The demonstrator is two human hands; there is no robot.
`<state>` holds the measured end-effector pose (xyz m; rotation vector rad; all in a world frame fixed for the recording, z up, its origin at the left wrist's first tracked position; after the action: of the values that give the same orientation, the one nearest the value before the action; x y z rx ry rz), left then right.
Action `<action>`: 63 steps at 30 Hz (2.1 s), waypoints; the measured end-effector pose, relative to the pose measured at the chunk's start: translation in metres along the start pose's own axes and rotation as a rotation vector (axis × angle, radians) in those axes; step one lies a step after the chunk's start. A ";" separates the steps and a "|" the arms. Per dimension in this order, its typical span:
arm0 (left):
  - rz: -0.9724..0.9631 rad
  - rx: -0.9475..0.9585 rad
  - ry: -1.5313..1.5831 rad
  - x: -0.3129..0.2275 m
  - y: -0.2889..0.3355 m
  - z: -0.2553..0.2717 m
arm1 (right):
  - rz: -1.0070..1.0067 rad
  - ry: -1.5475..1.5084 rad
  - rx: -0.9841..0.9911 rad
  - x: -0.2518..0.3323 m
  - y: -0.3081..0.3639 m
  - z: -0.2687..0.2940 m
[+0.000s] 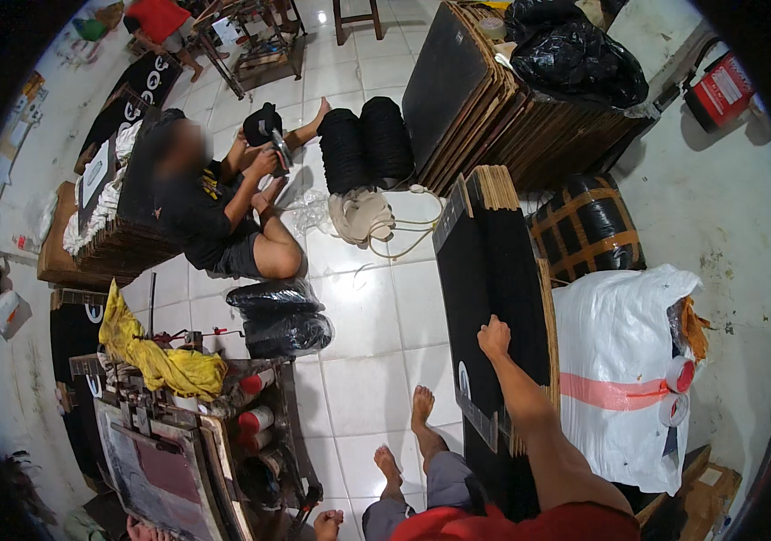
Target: The person repeatedly picks up black printing screens with a white logo from a stack and places them onto a wooden frame held by another person. The person then returns to the stack to repeat the process.
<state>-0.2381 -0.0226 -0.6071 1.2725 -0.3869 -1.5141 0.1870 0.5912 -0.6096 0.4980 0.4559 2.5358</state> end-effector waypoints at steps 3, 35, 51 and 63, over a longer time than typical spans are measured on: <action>0.094 -0.039 -0.039 0.011 0.003 0.010 | -0.017 0.015 -0.042 0.001 -0.015 -0.013; 0.033 0.011 0.072 -0.029 0.003 -0.028 | 0.189 -0.257 -0.366 0.007 0.033 0.053; -0.242 0.283 0.085 -0.030 -0.032 0.015 | -0.489 0.031 0.423 -0.383 0.428 -0.095; 0.002 0.220 -0.198 0.100 0.016 0.060 | -0.511 -0.474 0.249 -0.453 0.477 -0.097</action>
<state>-0.2675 -0.1356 -0.6228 1.2926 -0.6989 -1.6357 0.3102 -0.0622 -0.6160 0.9154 0.6248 1.8088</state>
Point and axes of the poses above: each hand's wrist, its own y-axis away from the middle knuckle, its own z-axis out of the back of the hand, x = y × z, the point moved 9 cm from there along -y, towards the middle knuckle, and after that the axes turned 14 degrees about -z, right-handed, at the moved point
